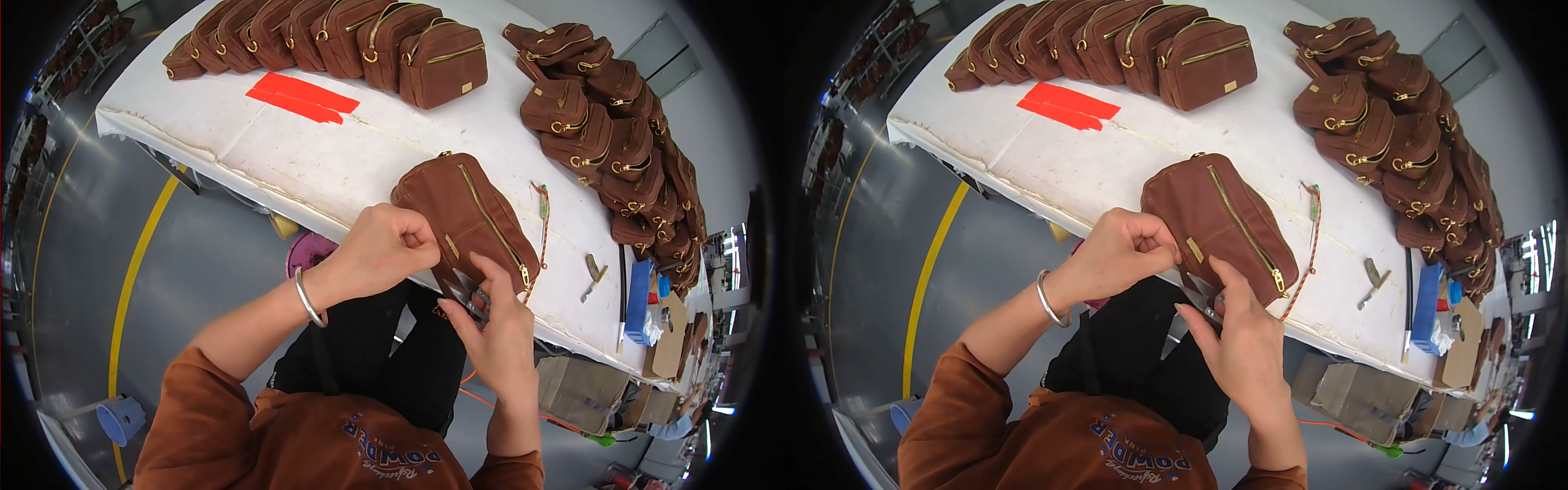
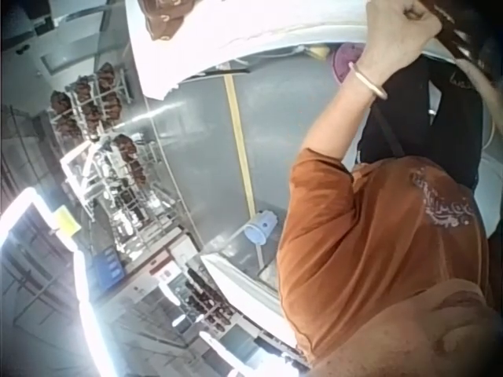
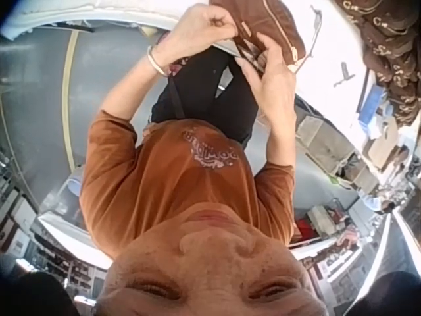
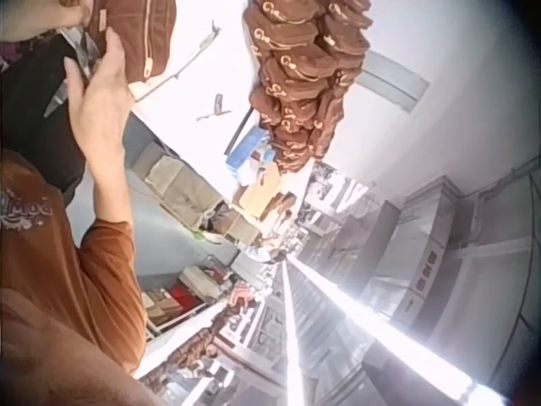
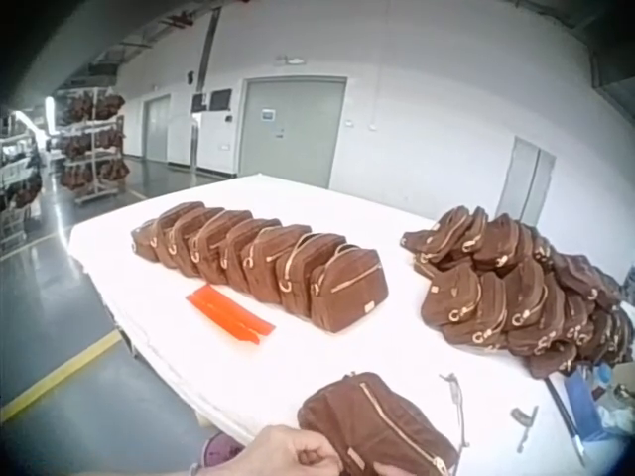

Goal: Inspecting and finishing leather handbags by trimming threads and marking.

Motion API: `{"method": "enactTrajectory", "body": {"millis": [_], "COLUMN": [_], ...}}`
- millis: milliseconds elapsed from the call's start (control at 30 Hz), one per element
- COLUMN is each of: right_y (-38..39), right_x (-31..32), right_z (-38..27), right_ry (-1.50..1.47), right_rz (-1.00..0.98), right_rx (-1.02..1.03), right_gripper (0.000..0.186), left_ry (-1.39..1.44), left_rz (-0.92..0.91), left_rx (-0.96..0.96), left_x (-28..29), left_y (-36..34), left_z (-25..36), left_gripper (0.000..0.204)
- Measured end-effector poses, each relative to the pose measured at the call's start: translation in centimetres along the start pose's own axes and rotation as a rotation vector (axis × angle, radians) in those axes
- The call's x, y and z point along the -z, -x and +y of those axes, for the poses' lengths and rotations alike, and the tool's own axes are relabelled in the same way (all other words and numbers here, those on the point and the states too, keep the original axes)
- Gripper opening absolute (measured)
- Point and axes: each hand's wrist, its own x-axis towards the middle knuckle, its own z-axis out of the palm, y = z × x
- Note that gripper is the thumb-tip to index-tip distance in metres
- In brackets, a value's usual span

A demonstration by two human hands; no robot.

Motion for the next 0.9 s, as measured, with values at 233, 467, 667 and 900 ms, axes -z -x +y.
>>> {"method": "enactTrajectory", "body": {"millis": [233,467,667,900], "right_y": [-0.9,-1.6,-1.9,-2.2], "right_x": [0.1,-0.4,-0.5,-0.6], "right_z": [0.1,-0.1,-0.4,-0.6], "right_ry": [0.054,0.192,0.257,0.304], "right_rz": [0.139,0.177,0.186,0.173], "right_rx": [0.194,0.341,0.342,0.368], "right_gripper": [0.033,0.026,0.027,0.026], "left_ry": [0.131,0.191,0.237,0.266], "left_rz": [0.000,-0.021,-0.038,-0.036], "left_rx": [-0.051,-0.058,-0.043,-0.047], "left_x": [-0.4,-0.3,-0.2,-0.3], "left_y": [0.2,0.4,0.3,0.2], "left_z": [-1.1,-1.1,-1.3,-1.5], "left_gripper": [0.007,0.006,0.006,0.006]}}
